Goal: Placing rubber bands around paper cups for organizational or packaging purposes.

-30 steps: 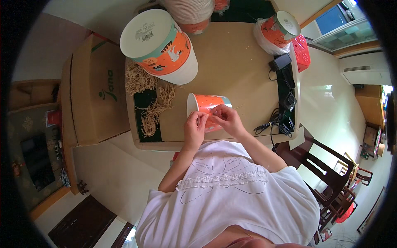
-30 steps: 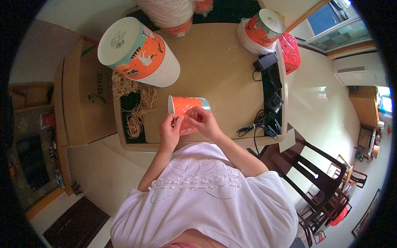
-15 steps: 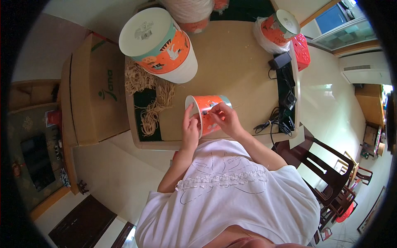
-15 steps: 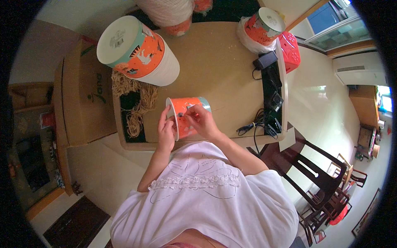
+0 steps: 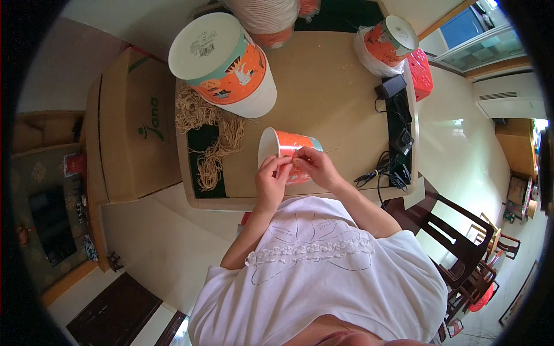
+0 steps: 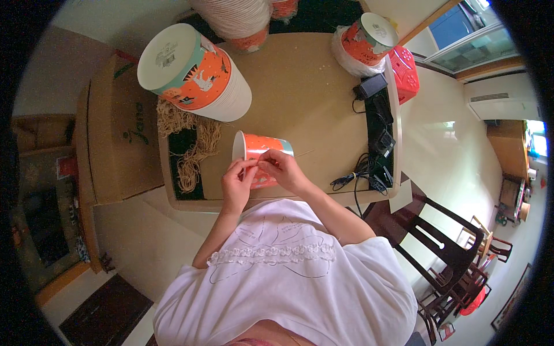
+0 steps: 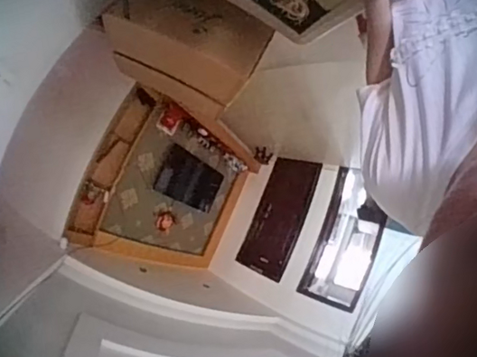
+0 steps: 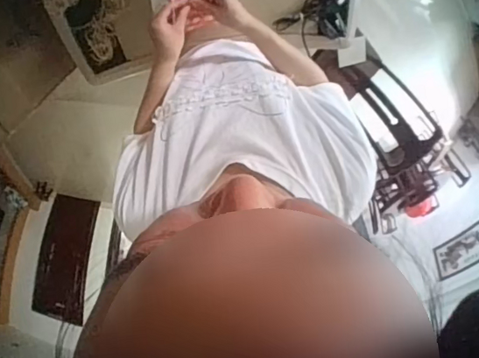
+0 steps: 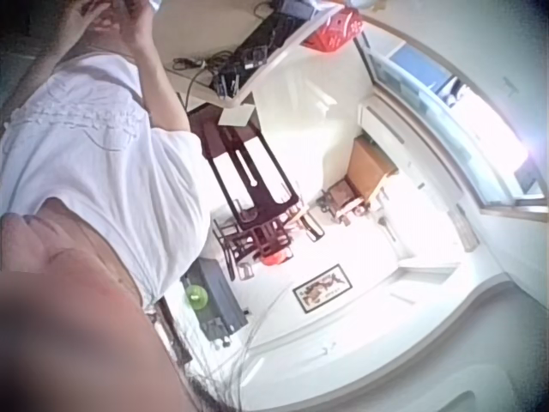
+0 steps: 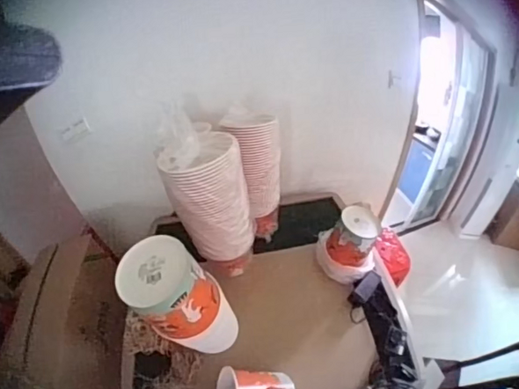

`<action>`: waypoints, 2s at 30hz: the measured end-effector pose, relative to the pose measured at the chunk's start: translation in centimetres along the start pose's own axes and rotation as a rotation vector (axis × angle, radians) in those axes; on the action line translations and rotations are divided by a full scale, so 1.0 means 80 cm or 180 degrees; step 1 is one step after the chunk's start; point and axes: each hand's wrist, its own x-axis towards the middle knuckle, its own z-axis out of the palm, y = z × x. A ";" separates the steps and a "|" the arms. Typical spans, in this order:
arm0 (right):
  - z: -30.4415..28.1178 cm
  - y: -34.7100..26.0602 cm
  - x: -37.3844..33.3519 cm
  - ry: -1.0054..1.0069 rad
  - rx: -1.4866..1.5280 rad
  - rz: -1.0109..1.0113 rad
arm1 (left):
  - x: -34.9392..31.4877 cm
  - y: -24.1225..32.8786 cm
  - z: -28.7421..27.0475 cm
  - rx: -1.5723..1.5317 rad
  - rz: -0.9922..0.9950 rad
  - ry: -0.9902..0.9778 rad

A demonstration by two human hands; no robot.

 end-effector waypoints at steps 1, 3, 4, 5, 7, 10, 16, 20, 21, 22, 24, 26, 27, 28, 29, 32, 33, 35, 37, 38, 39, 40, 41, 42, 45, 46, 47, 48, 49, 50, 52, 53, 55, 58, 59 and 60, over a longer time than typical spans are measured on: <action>-0.002 0.001 0.000 0.0000 0.0002 0.0001 | 0.000 -0.006 0.002 0.0001 -0.0001 0.0000; -0.004 0.004 0.001 -0.0088 -0.0114 0.0095 | 0.001 -0.015 0.006 -0.0382 -0.0050 0.0122; -0.004 0.005 0.000 -0.0089 -0.0113 0.0095 | 0.001 -0.018 0.006 -0.0380 -0.0050 0.0122; -0.004 0.005 0.000 -0.0077 -0.0078 0.0055 | 0.002 -0.016 0.005 -0.0279 -0.0002 0.0090; -0.005 0.006 0.001 -0.0063 -0.0041 0.0017 | 0.004 -0.014 0.005 -0.0177 0.0045 0.0055; -0.005 0.007 0.001 -0.0069 -0.0128 0.0008 | 0.005 -0.009 0.004 -0.0187 0.0017 0.0094; 0.000 0.010 -0.002 0.0159 -0.0037 -0.0272 | 0.007 -0.004 0.003 -0.0151 -0.0087 0.0114; 0.004 0.023 0.001 0.0318 -0.0068 -0.0377 | 0.006 0.000 0.005 -0.0119 0.0068 0.0081; 0.005 0.027 0.003 0.0361 0.0074 -0.0453 | 0.006 0.003 0.005 -0.0273 -0.0060 0.0040; 0.005 0.031 0.002 0.0366 0.0076 -0.0454 | 0.006 0.000 0.007 -0.0272 -0.0059 0.0035; 0.009 0.026 0.001 0.0425 0.0111 -0.0577 | 0.005 -0.008 0.008 -0.0269 0.0142 0.0006; 0.010 0.027 0.001 0.0443 0.0003 -0.0570 | 0.004 -0.008 0.007 -0.0260 0.0061 -0.0042; 0.010 0.027 0.001 0.0463 -0.0104 -0.0563 | 0.004 -0.007 0.007 -0.0252 -0.0018 -0.0094; 0.011 0.027 0.001 0.0464 -0.0105 -0.0564 | 0.005 -0.009 0.007 -0.0252 -0.0018 -0.0094; 0.013 0.025 0.001 0.0460 0.0045 -0.0573 | 0.005 -0.013 0.007 -0.0140 0.0120 -0.0076; 0.014 0.030 0.001 0.0439 0.0138 -0.0567 | 0.005 -0.018 0.007 0.0063 0.0316 -0.0041; 0.014 0.032 0.001 0.0424 0.0082 -0.0551 | 0.005 -0.019 0.007 0.0153 0.0375 -0.0026; 0.014 0.032 0.000 0.0438 0.0052 -0.0550 | 0.005 -0.016 0.007 0.0118 0.0307 -0.0032; 0.016 0.029 0.001 0.0455 0.0022 -0.0550 | 0.004 -0.013 0.007 0.0082 0.0241 -0.0042; 0.017 0.028 0.001 0.0456 0.0009 -0.0566 | 0.003 -0.011 0.007 -0.0091 0.0024 -0.0035; 0.017 0.026 0.001 0.0457 -0.0005 -0.0583 | 0.002 -0.009 0.007 -0.0266 -0.0192 -0.0029; 0.016 0.025 0.000 0.0458 -0.0006 -0.0582 | 0.003 -0.006 0.009 -0.0267 -0.0193 -0.0030; 0.016 0.023 0.000 0.0515 -0.0303 -0.0635 | 0.004 -0.004 0.011 -0.0594 -0.0235 0.0229; 0.016 0.021 -0.001 0.0571 -0.0600 -0.0688 | 0.004 -0.003 0.011 -0.0920 -0.0276 0.0489; 0.013 0.005 -0.006 0.0678 -0.1080 -0.0758 | 0.003 -0.010 0.002 -0.2171 -0.1207 0.0027; 0.014 0.004 -0.006 0.0677 -0.1083 -0.0757 | 0.004 -0.010 0.001 -0.2557 -0.1545 -0.0069; 0.016 0.002 -0.007 0.0740 -0.1035 -0.0863 | 0.004 -0.016 0.002 -0.2558 -0.1543 -0.0066; 0.017 0.000 -0.008 0.0803 -0.0988 -0.0970 | 0.005 -0.026 0.004 -0.2526 -0.1280 -0.0105; 0.016 -0.003 -0.009 0.0800 -0.0988 -0.0971 | 0.005 -0.032 0.006 -0.2491 -0.1018 -0.0143; 0.015 -0.005 -0.009 0.0796 -0.1075 -0.0917 | 0.005 -0.032 0.006 -0.2492 -0.1019 -0.0148; 0.013 -0.012 -0.011 0.0793 -0.1164 -0.0860 | 0.006 -0.031 0.006 -0.2538 -0.1164 -0.0323; 0.012 -0.015 -0.012 0.0756 -0.1278 -0.0780 | 0.006 -0.031 0.006 -0.2539 -0.1165 -0.0324; 0.009 -0.021 -0.013 0.0717 -0.1393 -0.0698 | 0.004 -0.031 0.006 -0.1993 -0.1135 -0.0312; 0.004 -0.031 -0.014 0.0518 -0.1598 -0.0596 | 0.001 -0.042 -0.001 -0.1685 -0.1566 -0.0489; 0.002 -0.035 -0.014 0.0422 -0.1748 -0.0567 | 0.001 -0.042 -0.003 -0.1688 -0.1567 -0.0488; 0.001 -0.038 -0.014 0.0324 -0.1897 -0.0539 | 0.002 -0.040 -0.005 -0.1772 -0.1524 -0.0643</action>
